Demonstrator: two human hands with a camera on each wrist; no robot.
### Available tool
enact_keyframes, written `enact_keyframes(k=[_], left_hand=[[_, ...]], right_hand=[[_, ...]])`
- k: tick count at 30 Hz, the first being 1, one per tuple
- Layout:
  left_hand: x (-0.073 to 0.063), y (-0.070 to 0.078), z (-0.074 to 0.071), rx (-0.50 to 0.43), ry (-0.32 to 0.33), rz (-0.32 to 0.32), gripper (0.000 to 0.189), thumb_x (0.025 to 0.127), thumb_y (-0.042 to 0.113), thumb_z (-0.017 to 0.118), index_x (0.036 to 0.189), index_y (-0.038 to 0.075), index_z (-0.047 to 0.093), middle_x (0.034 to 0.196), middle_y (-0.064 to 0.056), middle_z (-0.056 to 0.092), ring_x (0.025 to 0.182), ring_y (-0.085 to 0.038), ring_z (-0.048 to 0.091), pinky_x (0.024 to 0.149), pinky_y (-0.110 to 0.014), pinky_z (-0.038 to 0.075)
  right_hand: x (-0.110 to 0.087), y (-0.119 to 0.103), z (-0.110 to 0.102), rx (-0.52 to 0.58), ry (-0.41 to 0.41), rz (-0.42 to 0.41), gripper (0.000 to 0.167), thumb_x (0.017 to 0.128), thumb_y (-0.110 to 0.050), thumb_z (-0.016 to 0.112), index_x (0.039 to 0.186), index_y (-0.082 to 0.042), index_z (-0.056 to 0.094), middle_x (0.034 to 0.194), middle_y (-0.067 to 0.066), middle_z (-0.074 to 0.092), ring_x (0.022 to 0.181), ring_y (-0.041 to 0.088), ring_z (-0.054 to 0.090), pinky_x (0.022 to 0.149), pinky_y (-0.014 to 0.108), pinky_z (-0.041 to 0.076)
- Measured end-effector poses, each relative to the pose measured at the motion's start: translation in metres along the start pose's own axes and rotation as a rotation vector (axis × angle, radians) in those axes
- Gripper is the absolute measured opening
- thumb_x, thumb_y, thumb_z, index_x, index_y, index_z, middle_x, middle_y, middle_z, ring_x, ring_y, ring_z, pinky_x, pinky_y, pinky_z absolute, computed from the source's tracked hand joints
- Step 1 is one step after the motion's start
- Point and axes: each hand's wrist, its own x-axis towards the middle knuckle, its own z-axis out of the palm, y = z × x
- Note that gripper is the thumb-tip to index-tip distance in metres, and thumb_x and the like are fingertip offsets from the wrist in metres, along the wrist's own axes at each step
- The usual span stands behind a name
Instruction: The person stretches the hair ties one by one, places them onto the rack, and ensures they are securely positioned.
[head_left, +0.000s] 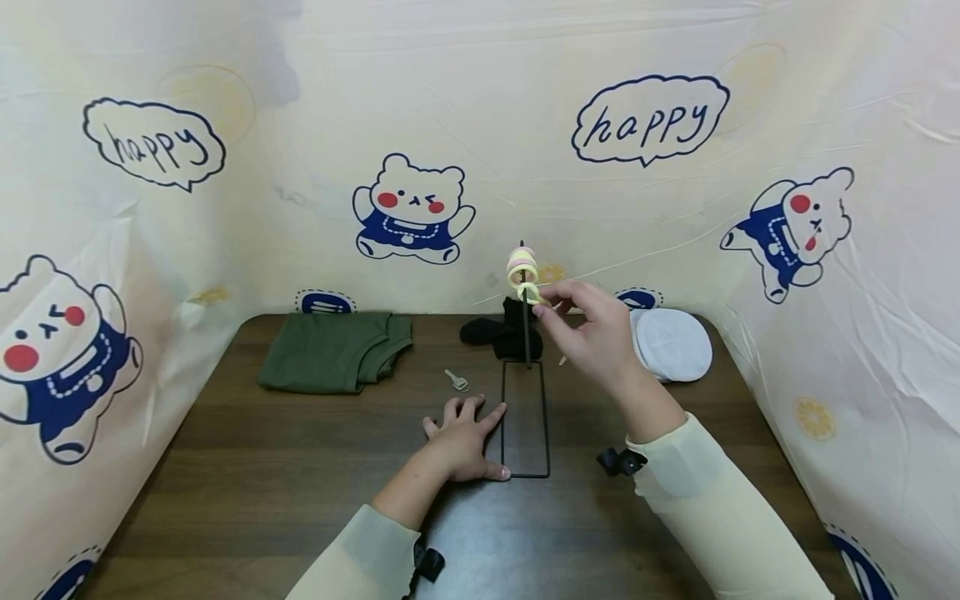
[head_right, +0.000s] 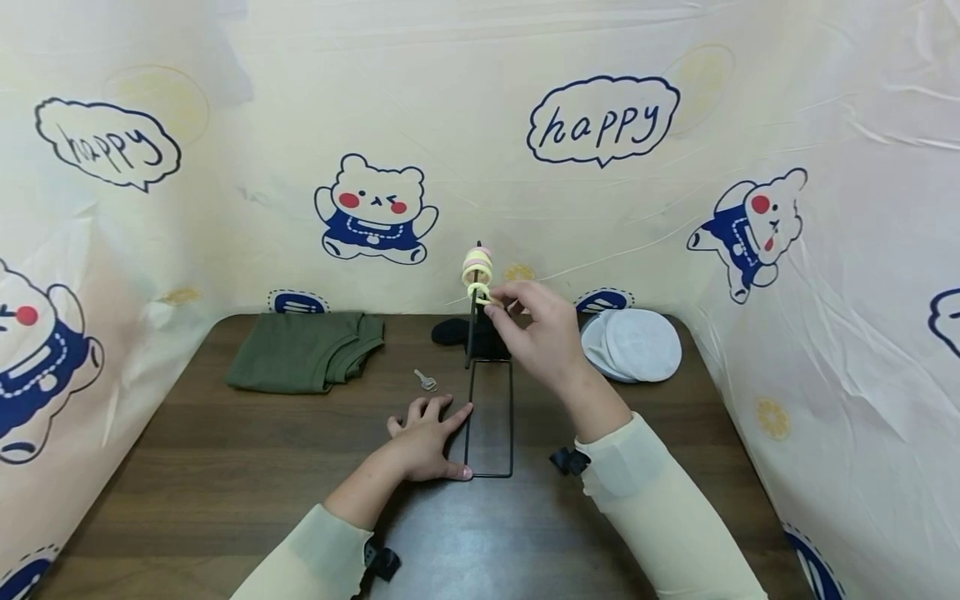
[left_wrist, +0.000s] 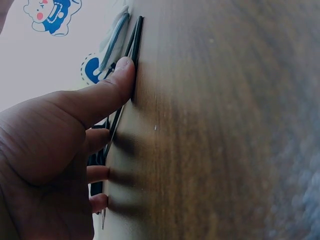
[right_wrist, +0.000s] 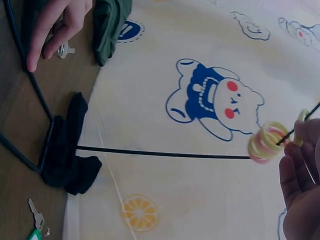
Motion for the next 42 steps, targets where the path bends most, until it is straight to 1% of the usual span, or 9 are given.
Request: enact_keyframes(k=[6,12,16,23,27,32,34,37,42], left_hand=[[0.0,0.0,0.001,0.0,0.002,0.004,0.109,0.076,0.075,0.076,0.165,0.041,0.024,0.171,-0.005,0.015,0.153,-0.043,0.01,0.104,-0.083,0.018],[-0.001,0.001,0.0,-0.003,-0.002,0.004,0.109,0.076,0.074,0.076,0.165,0.041,0.024,0.172,-0.005,0.015,0.153,-0.043,0.01,0.104,-0.083,0.018],[0.0,0.002,0.001,-0.008,0.001,0.004,0.109,0.076,0.074,0.077,0.165,0.041,0.024,0.171,-0.005,0.015,0.153,-0.043,0.01,0.104,-0.083,0.018],[-0.001,-0.001,0.0,-0.024,0.011,0.015,0.108,0.076,0.073,0.077,0.165,0.04,0.025,0.172,-0.006,0.015,0.153,-0.043,0.01,0.104,-0.083,0.018],[-0.003,-0.001,-0.001,-0.033,0.015,0.024,0.107,0.077,0.072,0.077,0.165,0.039,0.025,0.172,-0.006,0.014,0.154,-0.044,0.01,0.104,-0.084,0.017],[-0.002,-0.003,0.002,-0.037,0.024,0.024,0.107,0.077,0.073,0.077,0.165,0.04,0.025,0.172,-0.006,0.014,0.154,-0.043,0.009,0.105,-0.084,0.015],[-0.002,-0.005,0.002,-0.045,0.024,0.033,0.106,0.078,0.073,0.076,0.165,0.041,0.024,0.173,-0.005,0.013,0.154,-0.043,0.009,0.106,-0.084,0.013],[-0.003,-0.012,0.002,-0.066,0.035,0.075,0.103,0.08,0.073,0.074,0.165,0.04,0.026,0.172,-0.005,0.015,0.154,-0.042,0.01,0.106,-0.083,0.013],[-0.009,-0.033,-0.002,-0.177,0.102,0.152,0.092,0.087,0.064,0.074,0.164,0.033,0.034,0.17,-0.005,0.025,0.154,-0.038,0.02,0.108,-0.08,0.016]], right_hand=[[0.005,0.01,0.012,-0.026,0.05,0.035,0.019,0.088,-0.005,0.082,0.105,-0.001,0.075,0.103,0.01,0.074,0.084,0.021,0.07,0.071,0.034,0.059],[0.003,0.014,0.015,0.016,0.095,0.037,0.027,0.084,0.003,0.083,0.109,0.001,0.073,0.111,0.012,0.071,0.083,0.024,0.072,0.074,0.04,0.06],[-0.007,0.018,0.01,0.009,0.101,0.052,0.03,0.083,0.005,0.083,0.111,0.0,0.074,0.111,0.011,0.07,0.082,0.024,0.072,0.072,0.04,0.061],[-0.035,0.024,-0.007,-0.023,0.067,0.085,0.028,0.084,0.005,0.082,0.11,-0.003,0.074,0.109,0.01,0.07,0.084,0.022,0.07,0.073,0.031,0.057],[-0.056,0.026,-0.019,-0.064,0.003,0.135,0.032,0.084,0.004,0.082,0.114,-0.002,0.073,0.112,0.011,0.069,0.087,0.023,0.071,0.074,0.03,0.056],[-0.081,0.025,-0.033,-0.154,-0.16,0.264,0.042,0.088,-0.009,0.083,0.127,-0.007,0.067,0.112,0.005,0.068,0.096,0.019,0.067,0.08,0.03,0.056],[-0.091,0.026,-0.037,-0.176,-0.217,0.305,0.045,0.089,-0.013,0.083,0.13,-0.008,0.065,0.116,0.005,0.068,0.101,0.019,0.066,0.084,0.036,0.057],[-0.105,0.031,-0.043,-0.2,-0.283,0.35,0.051,0.09,-0.018,0.084,0.135,-0.007,0.063,0.127,0.008,0.066,0.111,0.023,0.064,0.092,0.047,0.056],[-0.123,0.04,-0.054,-0.28,-0.375,0.42,0.064,0.093,-0.035,0.08,0.146,-0.007,0.055,0.145,0.015,0.056,0.133,0.036,0.053,0.105,0.059,0.044]])
